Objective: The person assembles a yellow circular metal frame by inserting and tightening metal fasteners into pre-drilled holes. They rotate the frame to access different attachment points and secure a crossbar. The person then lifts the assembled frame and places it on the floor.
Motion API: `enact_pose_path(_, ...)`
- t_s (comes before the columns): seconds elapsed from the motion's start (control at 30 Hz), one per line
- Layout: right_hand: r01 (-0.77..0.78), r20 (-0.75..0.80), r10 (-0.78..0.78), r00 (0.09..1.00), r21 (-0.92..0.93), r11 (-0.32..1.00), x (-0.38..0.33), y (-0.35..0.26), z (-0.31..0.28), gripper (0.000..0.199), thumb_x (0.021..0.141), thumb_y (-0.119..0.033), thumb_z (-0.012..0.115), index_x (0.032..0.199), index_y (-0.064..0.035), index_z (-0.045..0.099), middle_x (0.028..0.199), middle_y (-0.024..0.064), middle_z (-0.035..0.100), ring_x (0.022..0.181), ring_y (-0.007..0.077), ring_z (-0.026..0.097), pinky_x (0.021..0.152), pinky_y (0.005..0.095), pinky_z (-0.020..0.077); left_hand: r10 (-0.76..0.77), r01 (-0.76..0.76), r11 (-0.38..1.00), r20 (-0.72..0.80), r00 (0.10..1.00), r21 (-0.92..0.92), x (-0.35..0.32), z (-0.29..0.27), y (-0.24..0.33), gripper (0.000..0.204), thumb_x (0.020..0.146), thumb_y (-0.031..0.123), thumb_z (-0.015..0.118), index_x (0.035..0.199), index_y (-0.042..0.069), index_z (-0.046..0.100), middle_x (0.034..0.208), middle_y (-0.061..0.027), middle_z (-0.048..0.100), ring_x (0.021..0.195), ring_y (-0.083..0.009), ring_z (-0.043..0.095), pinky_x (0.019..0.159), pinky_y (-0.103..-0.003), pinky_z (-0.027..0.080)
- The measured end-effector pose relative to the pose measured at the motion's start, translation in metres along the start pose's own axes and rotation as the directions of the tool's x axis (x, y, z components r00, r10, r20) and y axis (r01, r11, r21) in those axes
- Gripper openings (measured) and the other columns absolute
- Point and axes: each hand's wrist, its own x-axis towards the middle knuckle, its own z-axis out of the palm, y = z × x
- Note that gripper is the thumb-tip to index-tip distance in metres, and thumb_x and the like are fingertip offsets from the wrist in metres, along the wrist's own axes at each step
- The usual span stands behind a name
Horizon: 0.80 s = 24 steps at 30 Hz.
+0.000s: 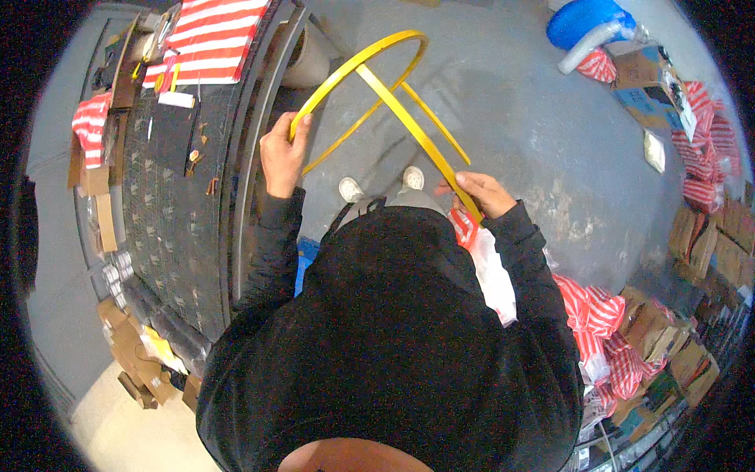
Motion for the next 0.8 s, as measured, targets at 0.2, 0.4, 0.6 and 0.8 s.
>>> enact_pose_path(0.2, 0.024, -0.357, -0.712, 0.605, -0.886, 0.464, 0.015, -0.006, -0.004, 0.028, 0.079, -0.016, 0.087, 0.099, -0.0016, 0.073, 0.093, 0.0068, 0.069, 0.078, 0.0145, 0.061, 0.066, 0.0297, 0.0483, -0.033, 0.033, 0.999, -0.009, 0.999, 0.031, -0.010, 0.004, 0.008, 0.032, 0.095, 0.038, 0.072, 0.093, 0.005, 0.072, 0.067, -0.0162, 0.065, 0.059, -0.0306, 0.067, 0.056, -0.040, 0.049)
enact_pose_path(0.4, 0.184, -0.046, -0.239, 0.970, -0.501, 0.845, 0.018, -0.007, 0.036, 0.040, 0.099, -0.039, 0.066, 0.114, -0.0015, 0.068, 0.072, 0.0020, 0.052, 0.061, 0.0129, 0.046, 0.056, 0.0332, 0.0387, -0.076, 0.075, 0.997, -0.065, 0.995, -0.024, -0.015, -0.005, 0.016, 0.033, 0.096, 0.036, 0.071, 0.093, 0.004, 0.072, 0.066, -0.0161, 0.064, 0.057, -0.0295, 0.066, 0.055, -0.039, 0.048)
enact_pose_path(0.6, 0.193, -0.044, -0.230, 0.972, -0.404, 0.894, 0.016, -0.022, 0.031, 0.055, 0.109, -0.050, 0.038, 0.094, -0.0039, 0.065, 0.062, -0.0042, 0.042, 0.055, 0.0080, 0.035, 0.052, 0.0282, 0.0277, -0.090, 0.081, 0.992, -0.098, 0.991, -0.095, -0.008, -0.015, 0.023, 0.034, 0.097, 0.037, 0.070, 0.092, 0.003, 0.070, 0.063, -0.0155, 0.061, 0.054, -0.0272, 0.063, 0.053, -0.037, 0.046)
enact_pose_path(0.8, 0.322, -0.183, -0.437, 0.881, -0.445, 0.836, 0.021, 0.001, 0.053, 0.047, 0.110, -0.042, 0.044, 0.086, -0.0041, 0.059, 0.063, -0.0024, 0.042, 0.057, 0.0084, 0.038, 0.054, 0.0286, 0.0308, -0.163, 0.153, 0.985, -0.128, 0.978, -0.079, -0.002, -0.020, 0.038, 0.035, 0.098, 0.038, 0.069, 0.092, 0.003, 0.070, 0.064, -0.0138, 0.061, 0.054, -0.0244, 0.061, 0.053, -0.036, 0.046)
